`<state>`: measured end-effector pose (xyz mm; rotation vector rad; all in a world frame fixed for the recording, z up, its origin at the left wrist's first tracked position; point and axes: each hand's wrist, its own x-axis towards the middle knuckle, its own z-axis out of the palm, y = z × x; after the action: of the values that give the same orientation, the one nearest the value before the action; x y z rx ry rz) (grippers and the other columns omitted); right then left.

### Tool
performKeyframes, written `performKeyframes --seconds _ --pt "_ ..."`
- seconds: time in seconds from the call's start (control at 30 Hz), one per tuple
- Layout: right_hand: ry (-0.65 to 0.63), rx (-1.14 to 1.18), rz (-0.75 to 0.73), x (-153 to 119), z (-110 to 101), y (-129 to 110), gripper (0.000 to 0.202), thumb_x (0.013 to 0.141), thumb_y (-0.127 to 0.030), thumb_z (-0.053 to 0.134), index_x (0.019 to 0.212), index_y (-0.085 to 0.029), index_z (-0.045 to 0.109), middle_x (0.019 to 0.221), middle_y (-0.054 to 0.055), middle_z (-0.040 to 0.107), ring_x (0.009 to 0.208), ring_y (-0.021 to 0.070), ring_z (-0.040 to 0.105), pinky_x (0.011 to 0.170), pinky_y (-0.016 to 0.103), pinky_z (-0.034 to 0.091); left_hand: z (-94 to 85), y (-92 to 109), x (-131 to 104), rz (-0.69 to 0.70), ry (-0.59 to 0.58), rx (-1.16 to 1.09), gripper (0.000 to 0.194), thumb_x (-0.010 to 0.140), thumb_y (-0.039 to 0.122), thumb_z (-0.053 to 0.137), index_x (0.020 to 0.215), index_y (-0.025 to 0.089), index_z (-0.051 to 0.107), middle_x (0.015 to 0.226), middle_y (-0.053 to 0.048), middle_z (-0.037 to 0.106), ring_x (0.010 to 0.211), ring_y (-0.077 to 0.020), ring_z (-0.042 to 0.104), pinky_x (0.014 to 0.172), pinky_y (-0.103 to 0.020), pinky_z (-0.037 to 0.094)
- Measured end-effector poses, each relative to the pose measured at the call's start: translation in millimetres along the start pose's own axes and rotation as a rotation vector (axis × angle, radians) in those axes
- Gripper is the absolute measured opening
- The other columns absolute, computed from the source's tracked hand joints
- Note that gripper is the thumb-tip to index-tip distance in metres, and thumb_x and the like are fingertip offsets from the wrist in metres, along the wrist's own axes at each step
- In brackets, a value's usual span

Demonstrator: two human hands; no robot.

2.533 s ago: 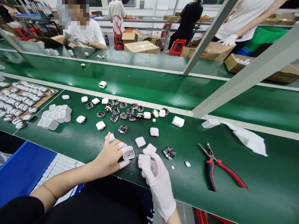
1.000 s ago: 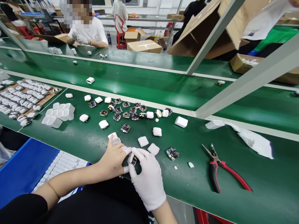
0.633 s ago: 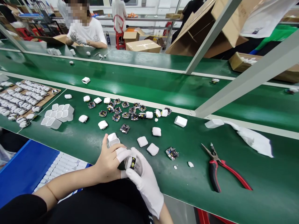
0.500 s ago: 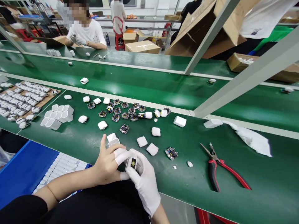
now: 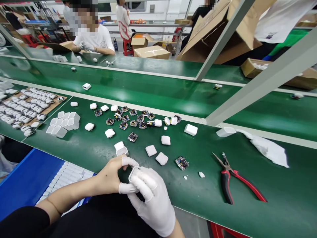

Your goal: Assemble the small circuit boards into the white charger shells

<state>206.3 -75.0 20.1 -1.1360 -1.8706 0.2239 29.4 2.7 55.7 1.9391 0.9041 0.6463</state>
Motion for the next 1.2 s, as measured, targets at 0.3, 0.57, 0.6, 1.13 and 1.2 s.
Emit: performKeyframes --seconds 0.3,0.57,0.6,1.13,1.2 --pt "-0.186 0.191 0.026 28.9 -4.6 -7.6 0.026 0.083 -0.008 0.06 0.092 -0.027 0.045 0.073 -0.003 0.059 0.067 0.0146 0.06 0.069 0.033 0.053 -7.9 0.6 6.0 -0.139 -0.19 -0.084 0.037 0.058 0.039 0.083 0.087 0.018 0.072 0.072 0.003 0.052 0.068 -0.0124 0.045 0.061 -0.024 0.037" --pt "-0.124 0.121 -0.034 24.0 5.1 -13.8 0.028 0.073 -0.007 0.057 0.08 -0.027 0.039 0.062 -0.005 0.054 0.059 0.0152 0.056 0.06 0.03 0.048 -2.5 -3.1 0.1 -0.138 -0.222 -0.182 0.045 0.054 0.05 0.082 0.08 0.016 0.068 0.072 0.005 0.041 0.064 -0.0103 0.039 0.06 -0.024 0.03" --pt "-0.079 0.129 -0.034 21.4 7.3 -13.9 0.029 0.074 -0.007 0.057 0.087 -0.028 0.041 0.065 -0.005 0.057 0.06 0.016 0.058 0.063 0.032 0.05 -2.4 -2.9 -0.6 -0.142 -0.209 -0.2 0.046 0.054 0.051 0.082 0.082 0.016 0.068 0.072 0.005 0.042 0.065 -0.0107 0.039 0.061 -0.025 0.031" --pt "0.04 0.083 -0.082 23.3 11.1 -13.1 0.023 0.076 -0.008 0.06 0.085 -0.024 0.046 0.069 -0.004 0.053 0.068 0.0151 0.057 0.076 0.036 0.05 9.6 -12.0 -5.9 -0.044 -0.05 -0.266 0.049 0.055 0.055 0.082 0.079 0.016 0.066 0.072 0.003 0.042 0.065 -0.0119 0.039 0.063 -0.027 0.031" --pt "0.073 0.144 -0.008 15.6 15.2 -8.8 0.025 0.077 -0.011 0.063 0.093 -0.024 0.048 0.079 -0.001 0.056 0.077 0.0174 0.06 0.087 0.042 0.05 10.8 -13.0 -5.1 -0.076 -0.032 -0.293 0.048 0.056 0.054 0.082 0.081 0.016 0.067 0.072 0.003 0.042 0.066 -0.0118 0.039 0.063 -0.027 0.03"
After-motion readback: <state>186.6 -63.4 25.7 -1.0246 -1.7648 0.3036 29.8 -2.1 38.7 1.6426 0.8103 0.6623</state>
